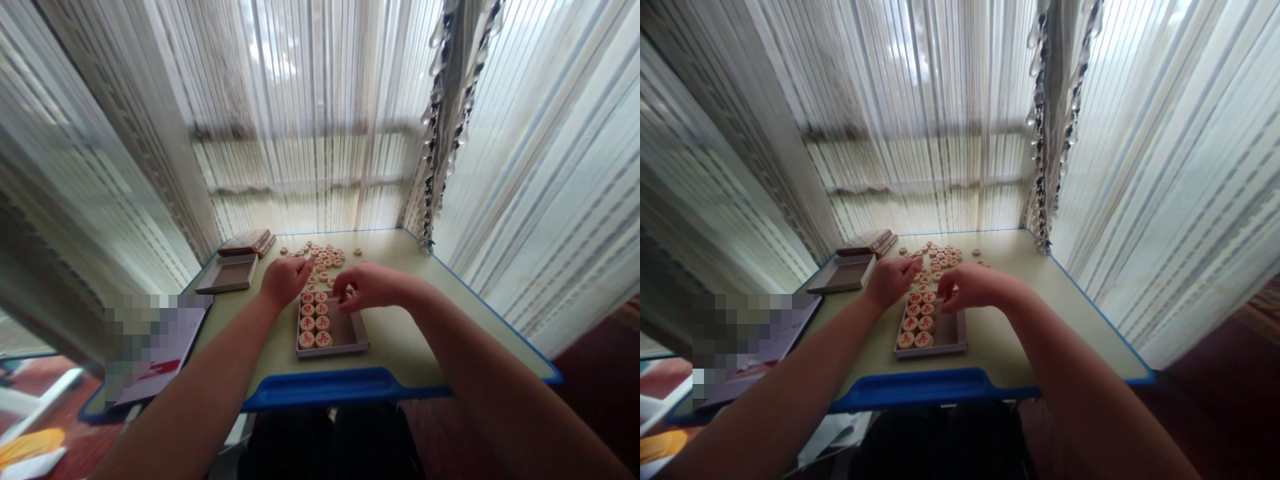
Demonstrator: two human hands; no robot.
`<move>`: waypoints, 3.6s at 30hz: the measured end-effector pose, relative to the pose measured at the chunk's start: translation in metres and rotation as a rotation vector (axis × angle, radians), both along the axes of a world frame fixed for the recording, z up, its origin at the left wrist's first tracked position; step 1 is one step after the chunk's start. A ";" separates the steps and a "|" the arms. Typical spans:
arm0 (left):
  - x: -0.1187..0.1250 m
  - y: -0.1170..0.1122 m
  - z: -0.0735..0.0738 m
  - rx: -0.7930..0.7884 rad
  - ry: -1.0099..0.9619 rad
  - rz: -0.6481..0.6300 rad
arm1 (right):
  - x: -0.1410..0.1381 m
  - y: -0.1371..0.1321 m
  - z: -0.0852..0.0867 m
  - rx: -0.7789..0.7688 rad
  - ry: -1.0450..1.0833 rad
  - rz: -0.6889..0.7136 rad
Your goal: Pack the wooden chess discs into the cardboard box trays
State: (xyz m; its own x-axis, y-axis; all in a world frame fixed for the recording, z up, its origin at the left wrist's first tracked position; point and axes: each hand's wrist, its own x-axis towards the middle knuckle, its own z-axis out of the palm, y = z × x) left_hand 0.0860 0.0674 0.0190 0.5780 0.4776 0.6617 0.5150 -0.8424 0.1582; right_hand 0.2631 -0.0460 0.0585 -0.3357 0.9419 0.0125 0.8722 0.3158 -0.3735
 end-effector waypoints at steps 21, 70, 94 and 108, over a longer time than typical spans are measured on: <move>0.001 -0.006 0.007 0.039 0.055 0.003 | -0.011 -0.008 -0.001 -0.016 -0.186 0.072; -0.007 0.033 -0.007 -0.276 -0.131 0.322 | 0.001 0.000 -0.006 -0.104 -0.127 -0.038; 0.005 0.030 -0.017 -0.229 0.293 0.031 | 0.004 0.034 -0.043 0.403 0.048 -0.189; 0.008 0.033 -0.018 -0.394 -0.031 -0.014 | 0.017 0.036 -0.041 0.502 0.074 -0.313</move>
State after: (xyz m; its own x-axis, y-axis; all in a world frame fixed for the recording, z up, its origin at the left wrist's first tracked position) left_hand 0.0938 0.1002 0.0011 0.5685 0.6909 0.4466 0.4939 -0.7208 0.4863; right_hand 0.2799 -0.0104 0.0175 -0.0239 0.8689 0.4944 0.9298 0.2010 -0.3082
